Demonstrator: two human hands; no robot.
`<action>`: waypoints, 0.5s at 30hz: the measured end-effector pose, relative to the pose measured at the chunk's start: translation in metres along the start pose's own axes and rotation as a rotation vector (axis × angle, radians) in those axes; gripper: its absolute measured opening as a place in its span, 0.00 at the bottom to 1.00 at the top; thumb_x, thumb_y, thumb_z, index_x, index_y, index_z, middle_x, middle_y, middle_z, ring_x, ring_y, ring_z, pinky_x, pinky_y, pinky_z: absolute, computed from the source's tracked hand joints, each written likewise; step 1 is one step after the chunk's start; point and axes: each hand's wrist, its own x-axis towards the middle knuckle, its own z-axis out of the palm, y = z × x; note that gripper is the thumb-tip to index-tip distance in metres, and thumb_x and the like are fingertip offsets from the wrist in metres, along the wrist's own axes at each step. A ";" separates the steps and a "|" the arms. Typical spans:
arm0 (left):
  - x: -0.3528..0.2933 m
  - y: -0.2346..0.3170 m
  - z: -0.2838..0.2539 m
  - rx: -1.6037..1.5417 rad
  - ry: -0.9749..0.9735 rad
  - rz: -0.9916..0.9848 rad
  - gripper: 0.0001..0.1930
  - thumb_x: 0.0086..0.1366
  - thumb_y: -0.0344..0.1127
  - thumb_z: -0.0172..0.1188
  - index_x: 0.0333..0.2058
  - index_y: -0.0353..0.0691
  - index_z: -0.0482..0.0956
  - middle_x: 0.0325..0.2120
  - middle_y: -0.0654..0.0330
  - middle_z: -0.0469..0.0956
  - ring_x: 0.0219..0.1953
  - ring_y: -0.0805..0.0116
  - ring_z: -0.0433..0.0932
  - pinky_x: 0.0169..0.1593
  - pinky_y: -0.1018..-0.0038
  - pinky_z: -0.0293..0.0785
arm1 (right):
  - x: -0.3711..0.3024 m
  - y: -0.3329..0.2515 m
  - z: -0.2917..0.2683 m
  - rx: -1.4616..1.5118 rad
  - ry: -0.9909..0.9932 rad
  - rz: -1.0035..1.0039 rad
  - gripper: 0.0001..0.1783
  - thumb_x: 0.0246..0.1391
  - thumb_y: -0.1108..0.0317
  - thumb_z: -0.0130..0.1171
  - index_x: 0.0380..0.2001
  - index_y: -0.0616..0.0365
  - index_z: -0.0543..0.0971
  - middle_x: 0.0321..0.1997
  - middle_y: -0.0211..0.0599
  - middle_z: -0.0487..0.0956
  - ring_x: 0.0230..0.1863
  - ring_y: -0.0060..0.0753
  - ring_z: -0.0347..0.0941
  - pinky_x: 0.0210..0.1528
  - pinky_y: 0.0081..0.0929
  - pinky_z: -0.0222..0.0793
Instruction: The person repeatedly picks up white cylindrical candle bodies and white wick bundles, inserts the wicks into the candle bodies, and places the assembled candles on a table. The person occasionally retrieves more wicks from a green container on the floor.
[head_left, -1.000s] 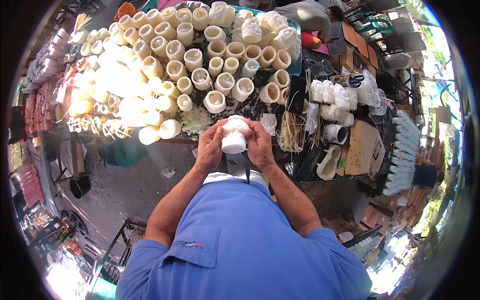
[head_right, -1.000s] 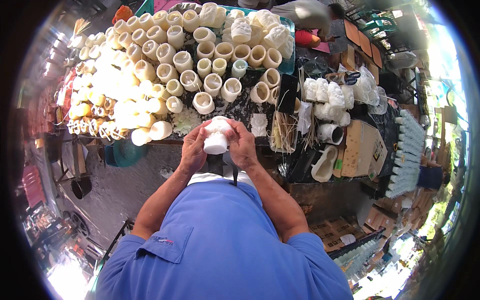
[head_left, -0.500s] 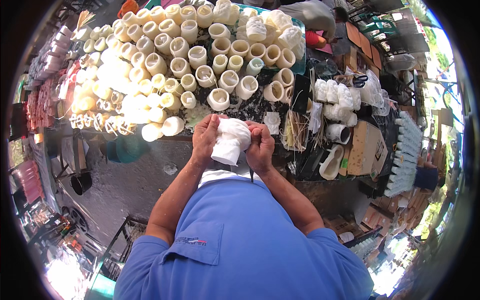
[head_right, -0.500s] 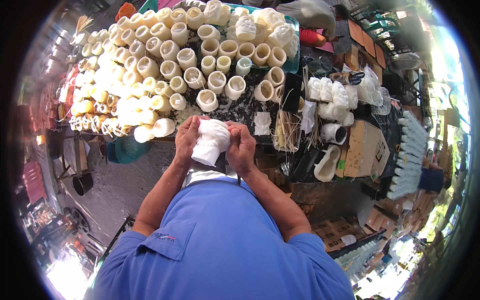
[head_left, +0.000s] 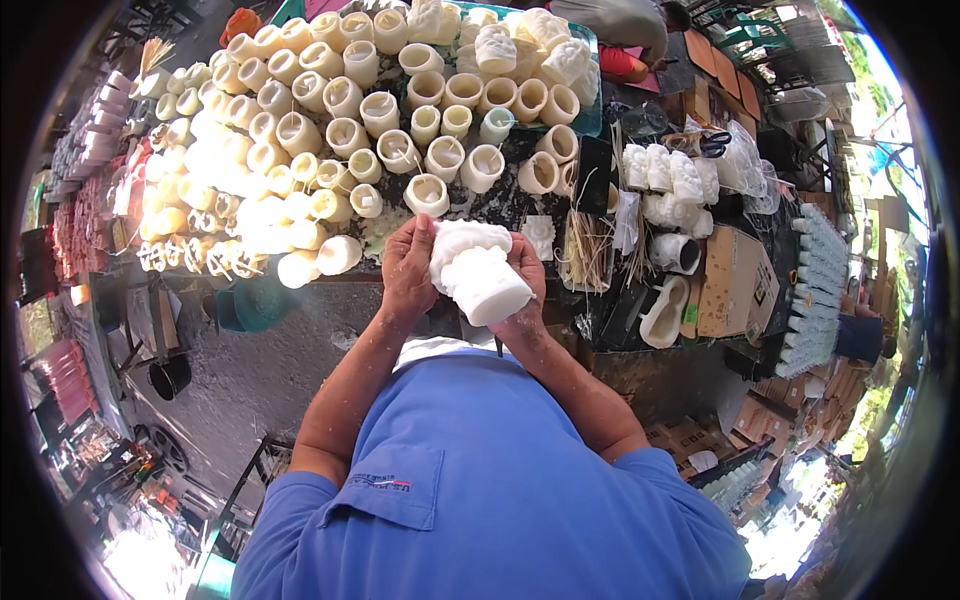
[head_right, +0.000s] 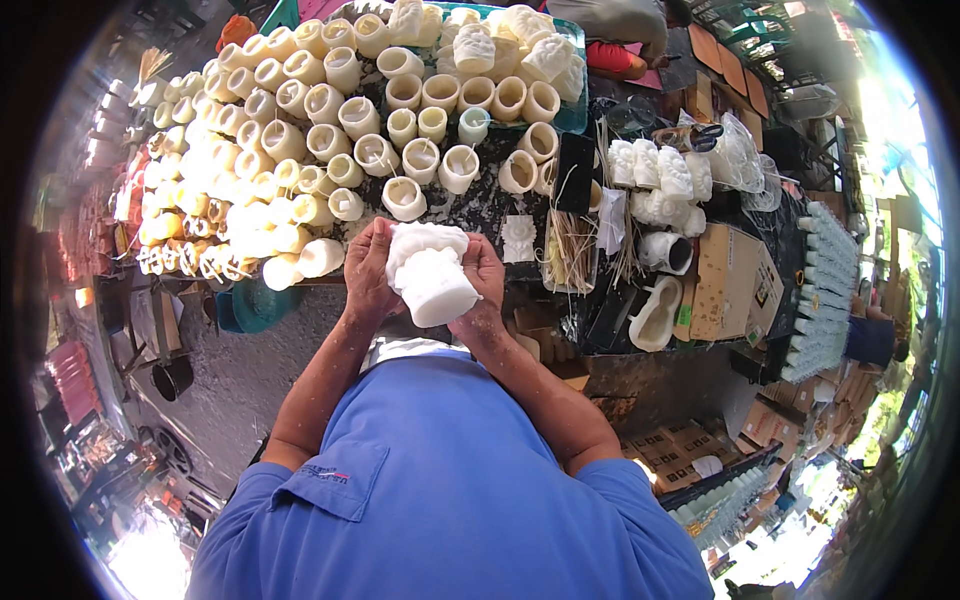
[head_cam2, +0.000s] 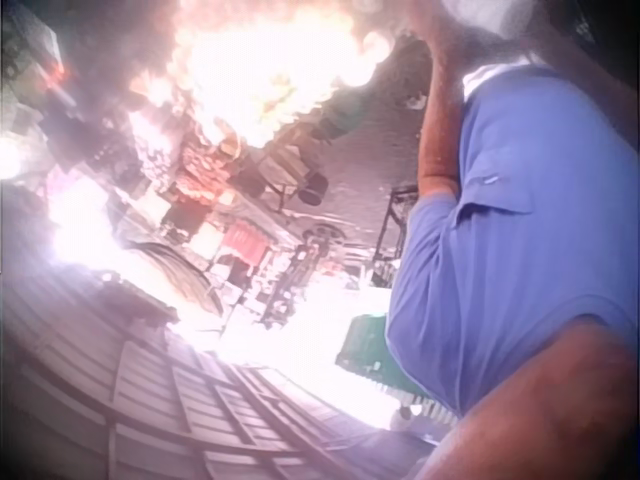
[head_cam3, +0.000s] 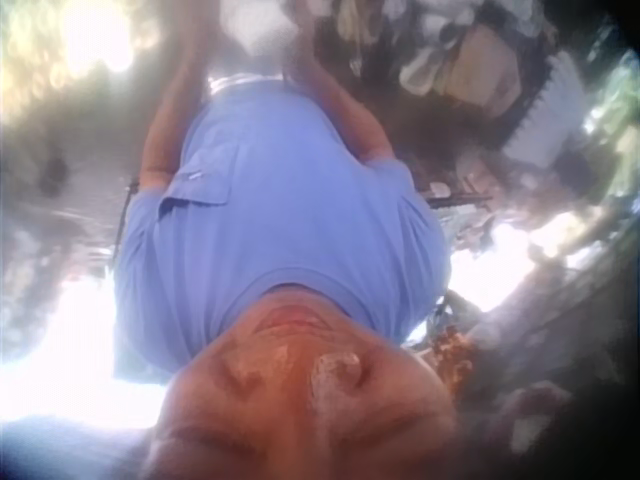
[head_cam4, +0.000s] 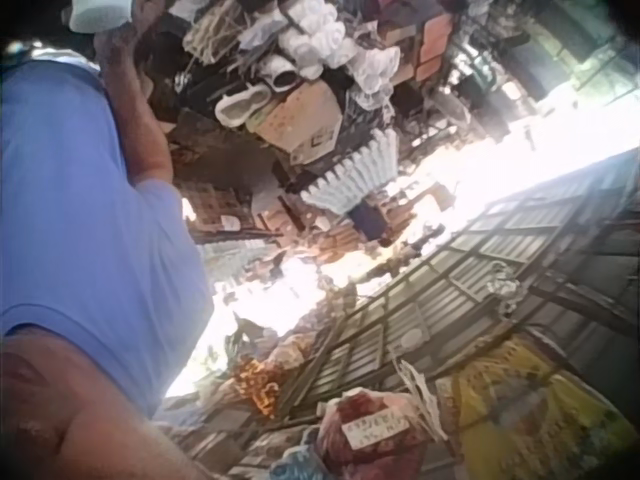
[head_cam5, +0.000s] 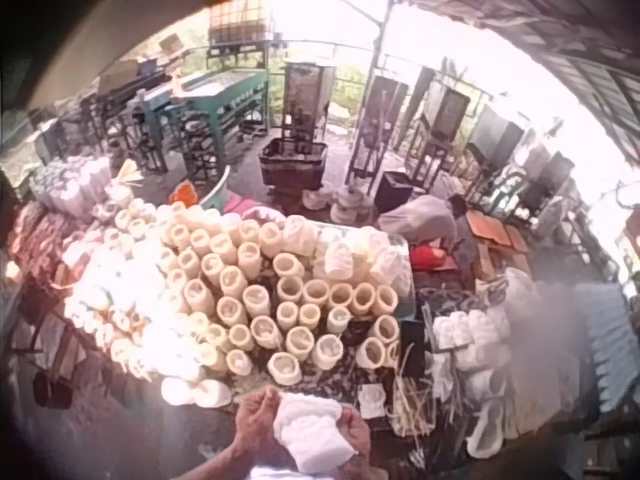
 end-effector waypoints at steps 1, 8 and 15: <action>0.000 -0.005 -0.002 0.035 -0.006 0.001 0.18 0.82 0.44 0.50 0.40 0.35 0.80 0.33 0.63 0.83 0.33 0.79 0.79 0.39 0.78 0.77 | 0.002 0.000 -0.004 0.030 0.025 0.041 0.19 0.78 0.54 0.45 0.51 0.59 0.75 0.46 0.38 0.83 0.43 0.30 0.84 0.46 0.31 0.85; 0.003 -0.005 -0.012 -0.022 -0.092 -0.113 0.17 0.81 0.46 0.52 0.48 0.36 0.77 0.41 0.61 0.82 0.41 0.75 0.80 0.46 0.77 0.78 | 0.015 0.002 -0.019 -0.103 0.172 0.229 0.17 0.78 0.56 0.45 0.52 0.58 0.76 0.45 0.36 0.84 0.44 0.29 0.83 0.47 0.32 0.84; -0.028 0.010 -0.001 -0.022 -0.051 -0.149 0.15 0.69 0.29 0.69 0.45 0.39 0.70 0.39 0.59 0.81 0.40 0.72 0.82 0.48 0.72 0.81 | 0.019 0.008 -0.030 -0.131 -0.129 0.097 0.17 0.79 0.59 0.44 0.46 0.60 0.77 0.39 0.29 0.81 0.38 0.16 0.76 0.43 0.22 0.78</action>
